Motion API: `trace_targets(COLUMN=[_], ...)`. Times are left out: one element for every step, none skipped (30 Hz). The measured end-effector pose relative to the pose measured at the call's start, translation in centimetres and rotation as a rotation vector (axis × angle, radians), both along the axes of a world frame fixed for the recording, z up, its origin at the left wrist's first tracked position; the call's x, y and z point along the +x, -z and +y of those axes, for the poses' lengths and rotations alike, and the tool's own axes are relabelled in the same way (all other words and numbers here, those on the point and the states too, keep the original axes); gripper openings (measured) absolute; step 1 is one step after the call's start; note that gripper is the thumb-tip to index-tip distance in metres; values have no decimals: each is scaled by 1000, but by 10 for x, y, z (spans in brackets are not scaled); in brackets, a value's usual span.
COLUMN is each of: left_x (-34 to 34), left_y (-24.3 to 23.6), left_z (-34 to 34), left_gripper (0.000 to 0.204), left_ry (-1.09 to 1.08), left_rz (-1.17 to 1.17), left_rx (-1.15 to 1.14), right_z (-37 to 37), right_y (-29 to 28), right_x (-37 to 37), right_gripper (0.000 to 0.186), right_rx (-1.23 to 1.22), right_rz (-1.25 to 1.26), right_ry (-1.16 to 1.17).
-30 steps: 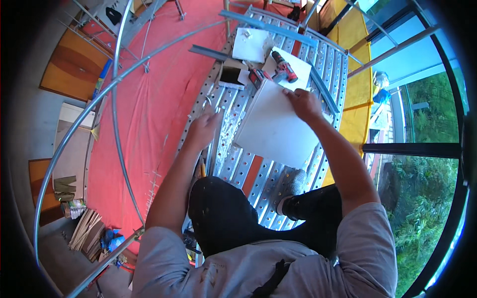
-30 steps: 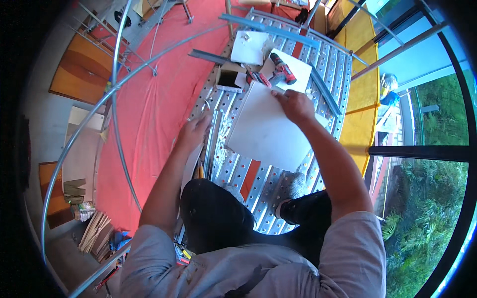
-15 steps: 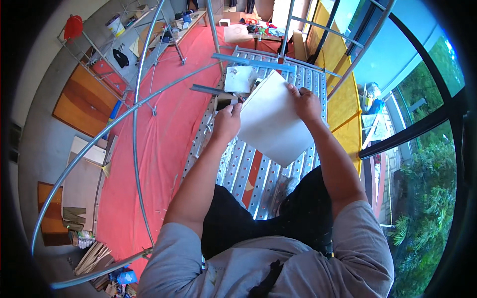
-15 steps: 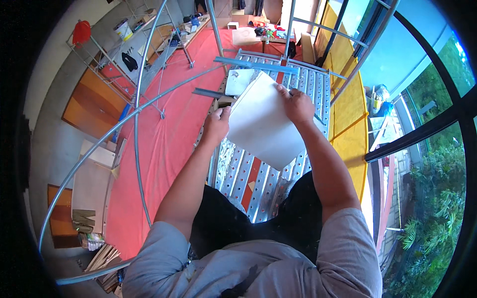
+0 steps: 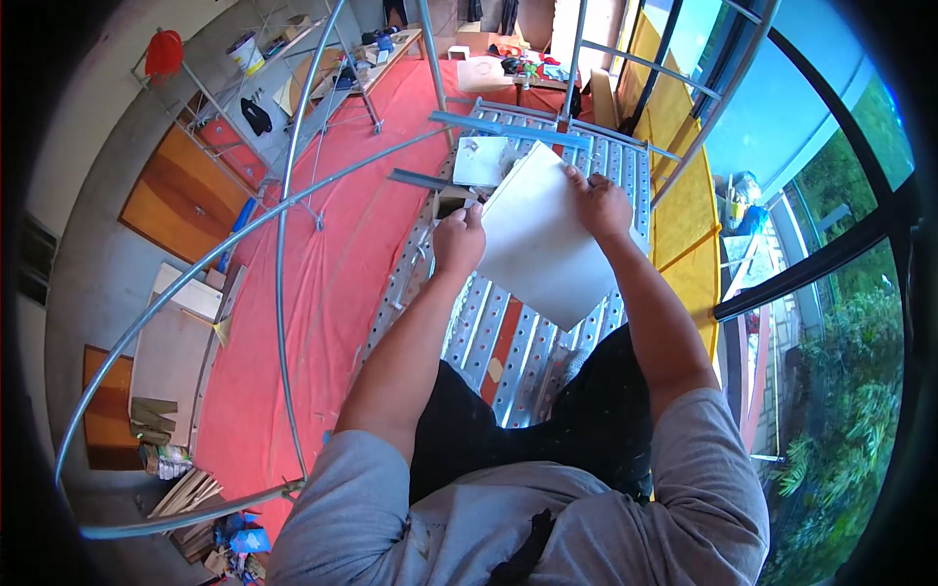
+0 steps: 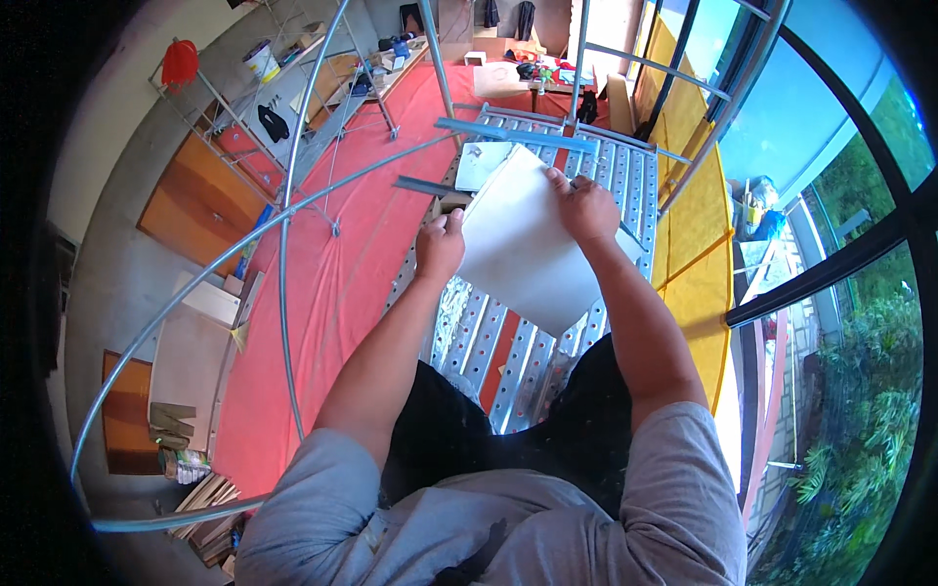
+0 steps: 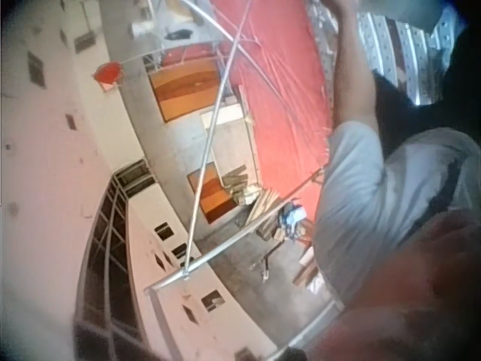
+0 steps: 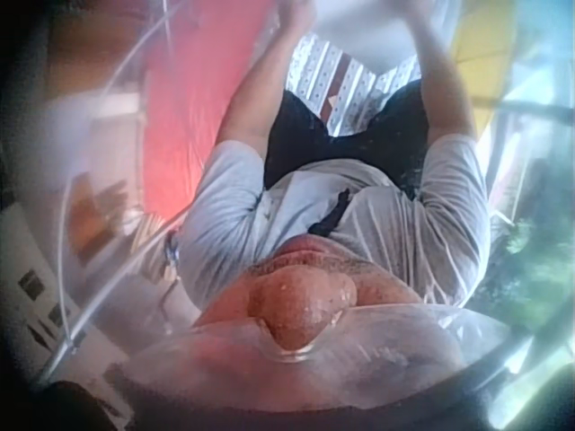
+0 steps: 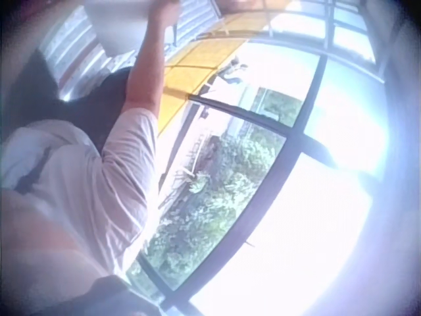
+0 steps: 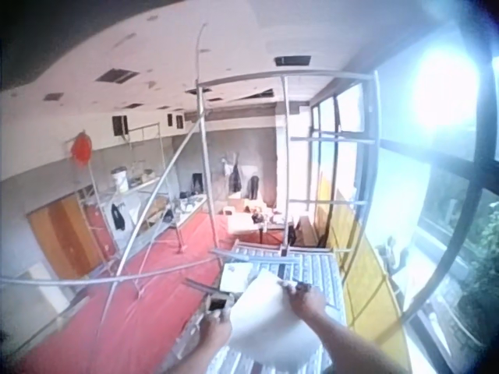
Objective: The person, positioned on scaffolding, uses a utility knife to cut a piece of drywall and fits it into a hole in the ceiling while holding a metal ruler.
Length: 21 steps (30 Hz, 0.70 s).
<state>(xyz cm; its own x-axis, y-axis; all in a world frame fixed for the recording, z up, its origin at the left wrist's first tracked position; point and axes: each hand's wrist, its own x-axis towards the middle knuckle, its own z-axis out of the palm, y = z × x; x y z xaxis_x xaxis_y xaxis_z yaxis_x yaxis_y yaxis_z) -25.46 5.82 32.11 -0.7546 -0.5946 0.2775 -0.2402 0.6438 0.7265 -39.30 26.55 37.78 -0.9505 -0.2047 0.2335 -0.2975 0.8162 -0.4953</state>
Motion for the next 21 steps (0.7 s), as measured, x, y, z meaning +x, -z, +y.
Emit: trace_targets(left_x=[-2,-3,-5,-6,-5,-4,-5,-5,-5,-6,-7,-9,-9,-10,-10,-10,-9,-7,-6,-3,-3], left_y=[3,7,10,14,18,22,20,18,16,12,7,2,0,4,9,19,24,29,30,32,33], left_z=[0,-1,-2,-5,-8,-12,-9,-8,-8,-4,-3,-4,-9,-21,-30,-40,-49,-59,-59,-57,-55], left_gripper=[52,52,52,52,52,52,52,52,53,54,54,57,59,63,63,62,61,55,55,52,50], left_ry=[-13,-18,-36,-52,-56,-70,-71,-65,-42,-20,-15,59,124,184,177,180,184,215,220,257,293], left_rz=[-6,-8,-4,0,0,-11,-19,-18,-41,-62,-61,-81,-102,-60,-59,-80,-101,-157,-156,-151,-147], left_rx=[14,17,21,24,23,41,64,69,113,160,170,185,194,256,258,324,389,531,535,531,526], right_z=[-2,-3,-4,-5,-8,-12,-11,-10,-11,-8,-6,-1,2,0,-1,-5,-8,-12,-12,-11,-9], right_y=[0,0,-1,-3,-5,-5,-2,0,2,6,9,11,13,14,16,19,20,22,24,25,24], right_x=[1,1,1,1,3,5,5,4,2,-1,-5,-10,-13,-14,-14,-14,-13,-10,-9,-8,-9], right_gripper=[82,82,82,81,81,81,81,81,81,81,82,82,83,84,84,84,84,84,83,83,83], right_rx=[32,63,66,66,64,64,84,104,110,89,68,79,69,56,58,42,25,24,8,-7,-3], right_rz=[-15,-30,-32,-38,-45,-45,-45,-46,-45,-46,-48,-45,-53,-60,-60,-72,-83,-83,-63,-43,-42], right_ry=[7,14,9,11,12,7,13,19,25,40,55,61,58,49,43,34,26,21,31,40,43])
